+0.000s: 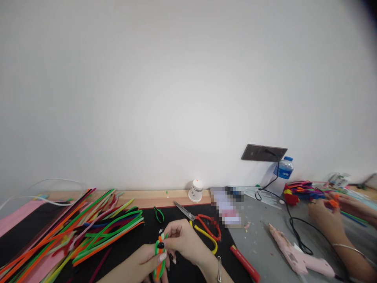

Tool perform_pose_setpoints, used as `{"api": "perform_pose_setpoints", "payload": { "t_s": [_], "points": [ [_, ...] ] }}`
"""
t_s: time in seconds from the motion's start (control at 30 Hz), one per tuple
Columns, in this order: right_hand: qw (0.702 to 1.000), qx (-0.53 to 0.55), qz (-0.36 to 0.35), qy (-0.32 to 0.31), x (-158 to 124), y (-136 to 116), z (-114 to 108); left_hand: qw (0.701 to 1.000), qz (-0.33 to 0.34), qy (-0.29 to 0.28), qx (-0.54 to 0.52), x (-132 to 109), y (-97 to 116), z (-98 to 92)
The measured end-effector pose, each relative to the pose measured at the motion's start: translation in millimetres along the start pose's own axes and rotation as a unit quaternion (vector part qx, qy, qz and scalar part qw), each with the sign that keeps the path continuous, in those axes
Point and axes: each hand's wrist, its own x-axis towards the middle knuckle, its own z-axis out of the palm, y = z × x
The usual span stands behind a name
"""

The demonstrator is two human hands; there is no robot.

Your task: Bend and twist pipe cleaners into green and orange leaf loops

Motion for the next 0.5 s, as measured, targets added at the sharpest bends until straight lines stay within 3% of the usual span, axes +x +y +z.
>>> {"api": "perform_pose_setpoints", "payload": {
  "t_s": [0.5],
  "points": [
    [0.998, -0.021, 0.043, -0.029, -1.9, 0.6, -0.7, 0.998, -0.028, -0.027, 0.040, -6.4, -0.3, -4.1]
  ]
}}
